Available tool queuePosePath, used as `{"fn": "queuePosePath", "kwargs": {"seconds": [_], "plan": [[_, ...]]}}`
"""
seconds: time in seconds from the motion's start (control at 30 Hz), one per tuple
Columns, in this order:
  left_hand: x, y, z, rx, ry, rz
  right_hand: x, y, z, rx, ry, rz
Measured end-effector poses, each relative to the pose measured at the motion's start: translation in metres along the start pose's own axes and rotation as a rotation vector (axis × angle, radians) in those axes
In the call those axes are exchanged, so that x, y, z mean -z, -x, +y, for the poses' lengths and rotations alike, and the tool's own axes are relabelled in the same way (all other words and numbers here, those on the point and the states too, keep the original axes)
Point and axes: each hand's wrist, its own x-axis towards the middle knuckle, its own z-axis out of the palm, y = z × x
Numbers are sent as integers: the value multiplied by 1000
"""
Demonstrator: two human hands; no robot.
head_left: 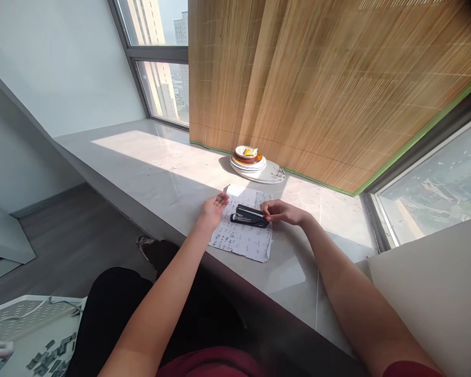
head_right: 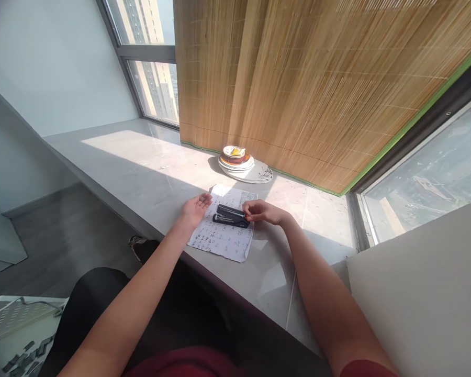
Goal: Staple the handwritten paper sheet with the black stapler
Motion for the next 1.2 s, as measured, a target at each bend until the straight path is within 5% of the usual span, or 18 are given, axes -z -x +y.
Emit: {"fn": "queuePosePath", "kwargs": {"seconds": [0.4,0.57,0.77,0.93,1.1,1.2], "plan": [[0,14,3,28,8,-32,0,5,-2,-182,-13,41],[1,10,2,30,41,-39,-19,-13,-9,138,229,379],[4,5,0,41,96,-53,-51,-37,-25,221,525,297],[2,7,2,80,177,-62,-70,-41,-25,416,735,536],[0,12,6,92,220,-89,-90,-49,-17,597,1277,608],[0,13,6,91,241,-97,-91,-49,-14,620,1416,633]]}}
